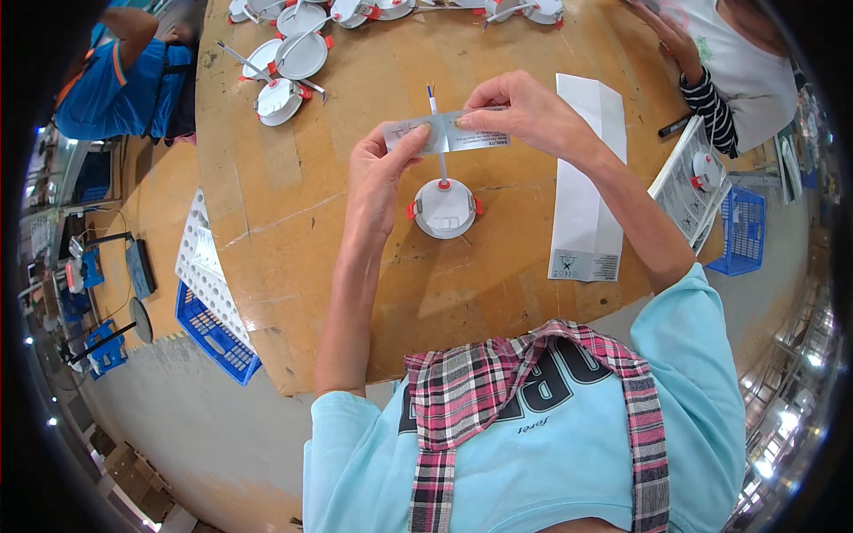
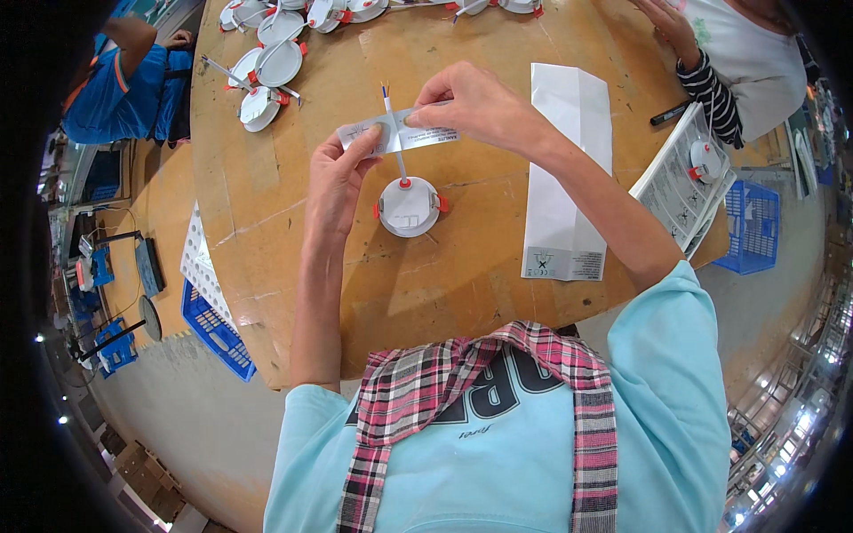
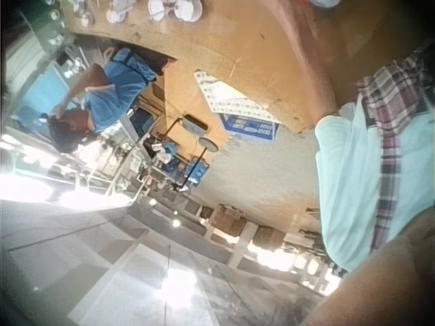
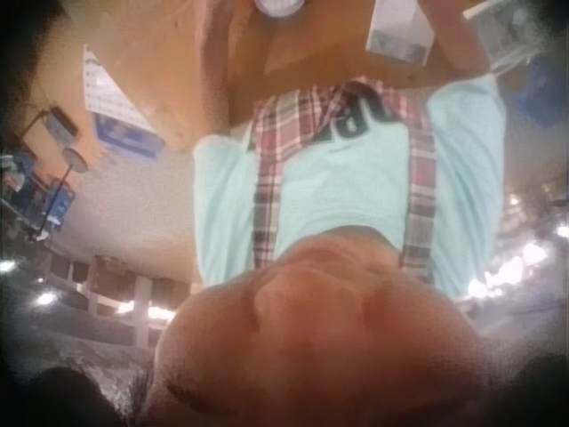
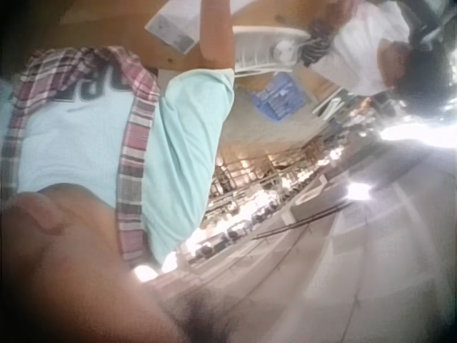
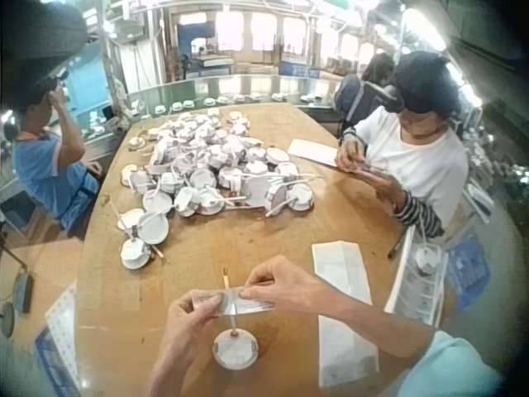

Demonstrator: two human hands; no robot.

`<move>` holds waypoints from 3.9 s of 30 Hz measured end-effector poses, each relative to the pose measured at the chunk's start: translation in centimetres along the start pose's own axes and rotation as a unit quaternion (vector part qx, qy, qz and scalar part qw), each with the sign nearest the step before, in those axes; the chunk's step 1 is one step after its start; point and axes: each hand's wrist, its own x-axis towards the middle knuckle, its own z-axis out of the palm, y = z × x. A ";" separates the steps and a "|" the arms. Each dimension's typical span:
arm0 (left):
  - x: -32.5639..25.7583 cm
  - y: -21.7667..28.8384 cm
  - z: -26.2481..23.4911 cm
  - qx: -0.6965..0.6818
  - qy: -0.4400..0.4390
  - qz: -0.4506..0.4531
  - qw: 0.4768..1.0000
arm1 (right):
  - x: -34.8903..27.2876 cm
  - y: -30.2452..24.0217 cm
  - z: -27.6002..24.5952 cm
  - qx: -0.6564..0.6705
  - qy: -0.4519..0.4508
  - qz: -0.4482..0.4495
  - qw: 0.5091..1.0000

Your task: Peeling and applying information labels to the side of small LED light fixtures.

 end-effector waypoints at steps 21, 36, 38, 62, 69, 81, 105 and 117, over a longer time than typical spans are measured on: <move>0.7 -1.3 -0.2 -0.057 0.017 0.013 0.998 | 0.2 0.9 0.7 0.038 0.016 0.010 0.999; 0.6 -1.3 -0.4 -0.070 0.000 0.011 0.998 | 0.1 0.9 1.0 0.056 0.028 0.020 0.998; 0.6 -1.3 -0.4 -0.075 0.000 0.011 0.997 | 0.1 0.9 1.1 0.064 0.031 0.023 0.997; 0.6 -1.3 -0.1 -0.130 -0.021 0.001 0.991 | -0.4 1.9 1.4 0.094 0.028 0.018 0.995; 0.6 -1.4 0.0 -0.133 -0.040 -0.010 0.990 | 0.3 1.3 0.7 -0.056 0.056 -0.062 0.995; -1.9 -1.8 -0.5 0.064 0.070 0.100 0.990 | 0.7 0.7 2.0 0.022 0.060 0.023 0.998; -4.2 -4.5 1.5 0.384 0.101 0.224 0.890 | 2.0 1.6 1.3 0.097 0.068 0.017 0.993; -4.1 -4.5 1.7 0.381 0.102 0.217 0.893 | 2.5 1.9 2.1 0.050 0.073 0.024 0.996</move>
